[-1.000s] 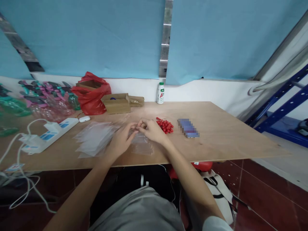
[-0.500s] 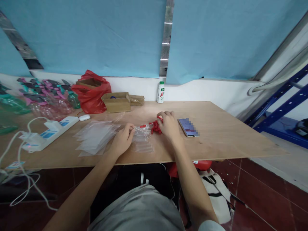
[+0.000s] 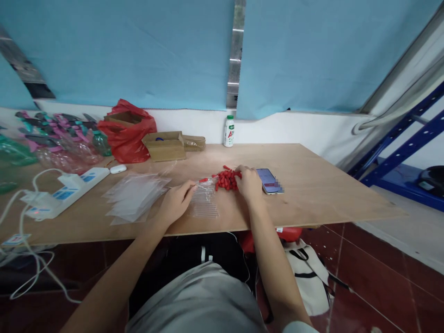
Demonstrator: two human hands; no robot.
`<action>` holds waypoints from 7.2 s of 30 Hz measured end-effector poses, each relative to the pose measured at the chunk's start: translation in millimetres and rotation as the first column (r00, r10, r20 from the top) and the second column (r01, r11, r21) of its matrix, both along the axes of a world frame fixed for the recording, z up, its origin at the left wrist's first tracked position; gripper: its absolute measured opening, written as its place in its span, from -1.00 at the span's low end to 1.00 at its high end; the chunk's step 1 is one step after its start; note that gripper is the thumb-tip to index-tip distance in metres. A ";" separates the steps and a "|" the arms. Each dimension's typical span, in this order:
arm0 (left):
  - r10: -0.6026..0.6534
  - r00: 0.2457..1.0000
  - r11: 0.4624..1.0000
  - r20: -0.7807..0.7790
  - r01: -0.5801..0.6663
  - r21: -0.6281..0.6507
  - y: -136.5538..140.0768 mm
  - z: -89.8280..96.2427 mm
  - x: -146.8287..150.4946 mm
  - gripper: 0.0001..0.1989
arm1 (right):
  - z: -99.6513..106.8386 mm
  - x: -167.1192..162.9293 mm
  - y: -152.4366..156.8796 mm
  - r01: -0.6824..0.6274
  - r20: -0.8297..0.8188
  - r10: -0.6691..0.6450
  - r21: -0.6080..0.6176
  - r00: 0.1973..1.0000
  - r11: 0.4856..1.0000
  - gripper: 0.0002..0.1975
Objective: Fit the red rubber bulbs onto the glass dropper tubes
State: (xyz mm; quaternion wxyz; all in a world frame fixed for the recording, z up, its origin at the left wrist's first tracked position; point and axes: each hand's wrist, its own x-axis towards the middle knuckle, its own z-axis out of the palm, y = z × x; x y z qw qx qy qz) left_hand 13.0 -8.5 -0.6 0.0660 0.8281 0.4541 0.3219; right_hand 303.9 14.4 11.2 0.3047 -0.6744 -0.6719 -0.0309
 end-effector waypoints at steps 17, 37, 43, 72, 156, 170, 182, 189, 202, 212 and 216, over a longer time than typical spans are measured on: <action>0.012 0.998 1.000 0.069 -0.013 0.012 0.9 -0.6 -0.6 -0.70 | 6.9 -10.6 3.3 -0.041 -0.453 0.145 0.232 0.879 0.972 -0.75; -0.073 0.972 0.996 0.225 0.059 0.067 -4.2 -1.3 0.0 -0.72 | 0.8 -98.2 -28.0 -0.536 -0.768 0.501 0.248 0.398 0.807 -0.66; -0.077 0.968 0.995 0.238 0.058 0.086 -3.2 -1.9 -0.2 -0.70 | -1.1 -98.2 -28.6 -0.550 -0.767 0.518 0.265 0.378 0.792 -0.69; -0.203 0.972 0.971 0.122 0.183 0.157 10.1 -4.3 -13.3 -0.73 | -14.0 -90.1 -23.1 -0.548 -0.602 0.571 0.248 0.559 0.799 -0.72; 0.217 0.107 0.485 0.970 0.851 -0.202 -7.4 29.0 -9.4 -0.42 | -4.5 -91.8 -33.0 -0.534 -0.843 0.482 0.299 0.240 0.791 -0.67; 0.196 0.091 0.478 0.976 0.860 -0.176 -7.9 26.8 -8.5 -0.44 | -3.2 -92.9 -35.7 -0.527 -0.847 0.480 0.306 0.231 0.793 -0.67; 0.229 0.039 0.430 0.973 0.892 -0.137 -7.4 25.4 -10.1 -0.48 | -5.9 -92.7 -34.9 -0.523 -0.821 0.526 0.354 0.223 0.775 -0.73; 0.201 0.056 0.430 0.978 0.892 -0.139 -7.3 24.7 -10.4 -0.48 | -5.8 -92.5 -36.2 -0.506 -0.788 0.548 0.364 0.279 0.782 -0.71; 0.256 0.057 0.437 0.965 0.883 -0.168 -9.5 27.5 -8.4 -0.47 | -9.4 -92.4 -37.1 -0.483 -0.722 0.584 0.387 0.371 0.785 -0.79; 0.236 0.069 0.419 0.969 0.893 -0.165 -8.0 26.7 -10.1 -0.48 | -10.5 -91.4 -37.4 -0.492 -0.684 0.590 0.371 0.429 0.788 -0.75; 0.248 0.064 0.407 0.967 0.899 -0.164 -8.1 25.8 -10.1 -0.48 | -9.3 -92.7 -37.8 -0.493 -0.709 0.581 0.367 0.401 0.789 -0.73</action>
